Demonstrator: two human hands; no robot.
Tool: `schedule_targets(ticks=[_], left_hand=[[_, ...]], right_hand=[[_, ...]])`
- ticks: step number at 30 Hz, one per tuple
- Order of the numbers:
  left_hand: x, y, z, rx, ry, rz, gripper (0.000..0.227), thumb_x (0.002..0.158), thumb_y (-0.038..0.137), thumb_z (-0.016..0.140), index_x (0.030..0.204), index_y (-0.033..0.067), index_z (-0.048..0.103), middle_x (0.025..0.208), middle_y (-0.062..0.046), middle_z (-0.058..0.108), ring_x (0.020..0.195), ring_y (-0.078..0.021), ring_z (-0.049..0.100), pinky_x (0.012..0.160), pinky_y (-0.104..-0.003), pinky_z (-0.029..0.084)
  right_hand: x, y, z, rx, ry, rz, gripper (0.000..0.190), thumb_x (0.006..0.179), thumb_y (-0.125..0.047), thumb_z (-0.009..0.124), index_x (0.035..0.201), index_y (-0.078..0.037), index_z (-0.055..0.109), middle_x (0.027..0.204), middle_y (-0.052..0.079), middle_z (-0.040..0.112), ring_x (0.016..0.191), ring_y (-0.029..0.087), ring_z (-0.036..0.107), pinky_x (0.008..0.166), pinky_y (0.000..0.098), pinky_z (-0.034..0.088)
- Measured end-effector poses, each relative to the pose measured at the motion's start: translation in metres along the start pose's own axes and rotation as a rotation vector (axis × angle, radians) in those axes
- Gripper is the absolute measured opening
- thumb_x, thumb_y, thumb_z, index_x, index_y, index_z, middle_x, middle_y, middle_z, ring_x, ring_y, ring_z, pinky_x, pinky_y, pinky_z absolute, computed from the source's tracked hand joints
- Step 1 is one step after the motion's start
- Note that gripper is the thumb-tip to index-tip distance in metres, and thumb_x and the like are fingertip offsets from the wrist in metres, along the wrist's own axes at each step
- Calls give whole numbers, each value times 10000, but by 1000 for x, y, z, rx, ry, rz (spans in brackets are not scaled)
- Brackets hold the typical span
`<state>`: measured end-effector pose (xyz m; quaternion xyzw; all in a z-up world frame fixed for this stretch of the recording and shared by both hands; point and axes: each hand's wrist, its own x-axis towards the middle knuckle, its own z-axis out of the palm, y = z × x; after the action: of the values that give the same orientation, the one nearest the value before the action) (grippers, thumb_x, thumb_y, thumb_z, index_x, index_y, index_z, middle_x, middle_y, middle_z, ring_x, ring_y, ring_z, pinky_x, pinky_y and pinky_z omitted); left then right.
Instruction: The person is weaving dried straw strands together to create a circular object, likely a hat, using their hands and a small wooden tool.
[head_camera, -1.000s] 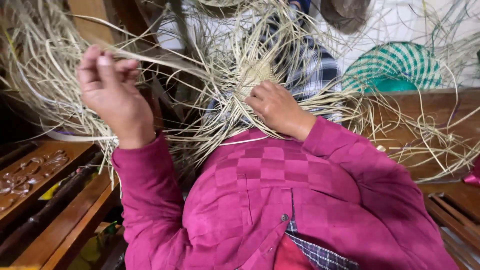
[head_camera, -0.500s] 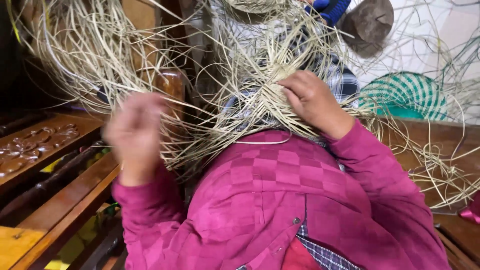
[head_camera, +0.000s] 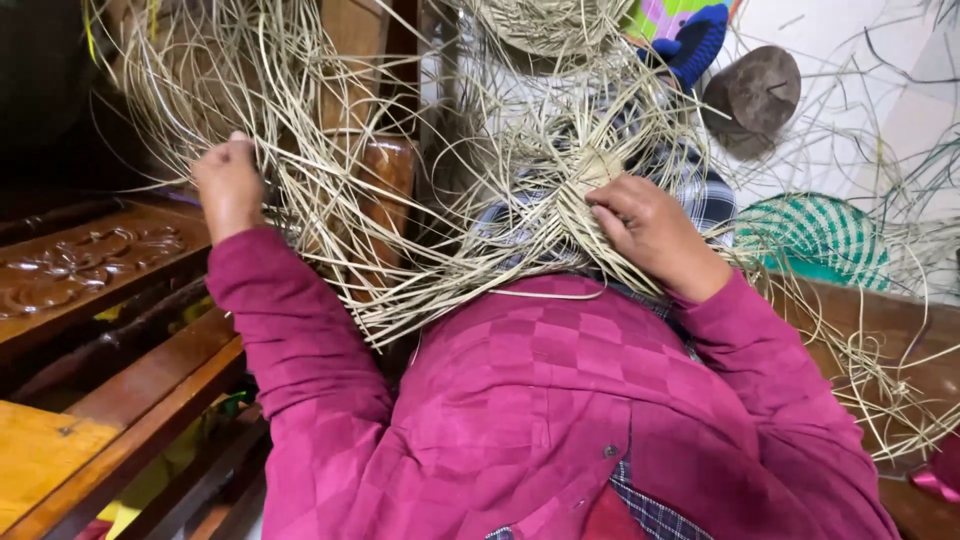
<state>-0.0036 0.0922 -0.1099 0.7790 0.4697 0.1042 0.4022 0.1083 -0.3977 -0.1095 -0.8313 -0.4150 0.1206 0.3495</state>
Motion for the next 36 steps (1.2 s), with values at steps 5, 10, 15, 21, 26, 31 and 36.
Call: schedule_targets(ticks=[5,10,15,21,26,31,36], left_hand=[[16,-32,16,-104,-29,156,117,972,158,715,963,53,765,741,-53,673,658,-105,606,617,-284,517],[15,-27,5,-191,327,406,84,876,22,733,938,18,788,798,-120,700,733,-135,621,637,-293,519],[6,-12,-15,-355,419,467,105,868,-51,714,947,2,758,810,-120,725,663,-143,657,644,-270,552],[26,-21,0,-231,332,424,97,900,49,707,946,-3,774,793,-120,711,650,-134,675,619,-268,577],[71,-54,44,-86,185,356,175,906,182,792,956,14,793,828,-155,730,778,-210,725,700,-363,564],[65,-45,53,-192,192,214,114,853,206,782,797,107,794,668,-35,653,656,-106,600,630,-306,512],[42,-39,53,-234,113,204,147,890,181,742,796,70,767,661,-71,632,705,-109,557,647,-320,499]], right_hand=[[3,-7,-3,15,-16,24,168,991,-59,661,1122,23,727,927,199,707,882,355,708,787,438,565],[0,-4,-3,10,-62,65,203,1011,-111,634,1163,-18,730,945,171,704,922,326,701,830,417,550],[3,-8,-3,-2,-106,106,224,1016,-126,633,1185,-13,726,954,172,709,928,323,704,826,418,552],[-1,-1,12,-12,-101,114,220,1000,-171,661,1170,-49,727,958,163,700,920,360,699,823,456,548],[-1,-1,11,-17,-110,148,224,995,-175,663,1175,-55,722,970,169,698,937,369,697,840,460,549],[-3,5,16,-16,-118,137,231,1001,-218,650,1176,-85,721,956,156,685,926,375,690,826,461,550],[-1,5,21,-25,-119,125,229,1004,-227,649,1172,-87,719,952,154,681,927,374,689,823,460,549]])
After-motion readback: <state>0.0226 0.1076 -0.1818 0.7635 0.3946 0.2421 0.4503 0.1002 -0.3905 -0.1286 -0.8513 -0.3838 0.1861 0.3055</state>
